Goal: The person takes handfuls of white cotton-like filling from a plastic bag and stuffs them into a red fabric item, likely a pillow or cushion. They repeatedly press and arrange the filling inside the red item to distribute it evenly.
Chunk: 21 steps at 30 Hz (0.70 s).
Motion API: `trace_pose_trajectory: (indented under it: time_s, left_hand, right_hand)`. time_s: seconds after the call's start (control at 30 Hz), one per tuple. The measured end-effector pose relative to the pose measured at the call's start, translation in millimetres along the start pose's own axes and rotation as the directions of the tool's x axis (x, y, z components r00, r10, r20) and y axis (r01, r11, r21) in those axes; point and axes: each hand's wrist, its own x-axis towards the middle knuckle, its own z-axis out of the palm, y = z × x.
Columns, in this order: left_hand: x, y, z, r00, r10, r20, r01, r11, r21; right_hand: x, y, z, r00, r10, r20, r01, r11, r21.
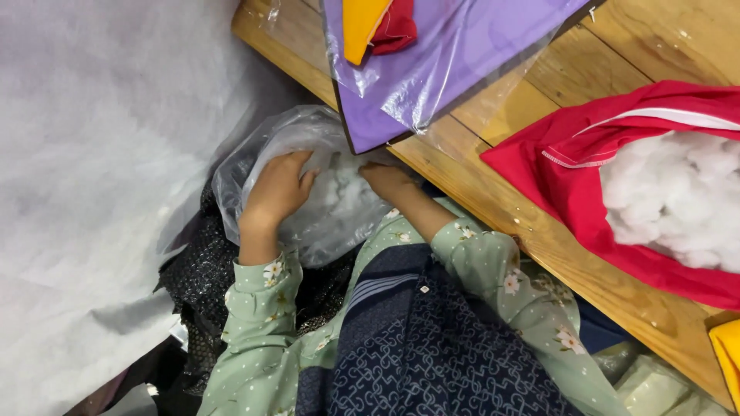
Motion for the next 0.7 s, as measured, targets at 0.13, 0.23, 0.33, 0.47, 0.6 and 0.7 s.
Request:
trace_pose_trajectory:
  time_s: [0.13, 0.23, 0.33, 0.47, 0.6, 0.7]
  left_hand:
    - [-7.2, 14.1, -14.8, 1.000, 0.012, 0.015, -0.012, 1.000, 0.004]
    - [-14.6, 23.9, -18.7, 0.989, 0.091, 0.114, -0.081, 0.993, -0.084]
    - [-25.2, 52.2, -27.5, 0.975, 0.080, 0.210, -0.052, 0.990, -0.133]
    - [-38.5, 84.1, -48.5, 0.980, 0.163, 0.113, -0.136, 0.966, -0.218]
    - [-45.6, 95.0, -56.6, 0.894, 0.440, -0.083, -0.437, 0.817, -0.375]
    - [-46.2, 123.4, -59.9, 0.801, 0.572, -0.178, -0.587, 0.690, -0.424]
  right_hand:
    - [-69.7, -76.0, -142.9, 0.997, 0.071, -0.014, -0.070, 0.997, 0.027]
    - [-76.4, -75.5, -145.3, 0.994, -0.076, -0.085, 0.095, 0.960, 0.262]
    - [-87.2, -85.5, -154.8, 0.939, -0.146, -0.312, 0.282, 0.846, 0.452]
    - [-108.7, -113.5, -199.6, 0.689, -0.174, -0.703, 0.591, 0.696, 0.407]
    - [-152.3, -131.8, -262.5, 0.497, -0.128, -0.858, 0.747, 0.566, 0.348]
    - [-196.2, -134.1, -306.5, 0.413, -0.069, -0.908, 0.797, 0.510, 0.323]
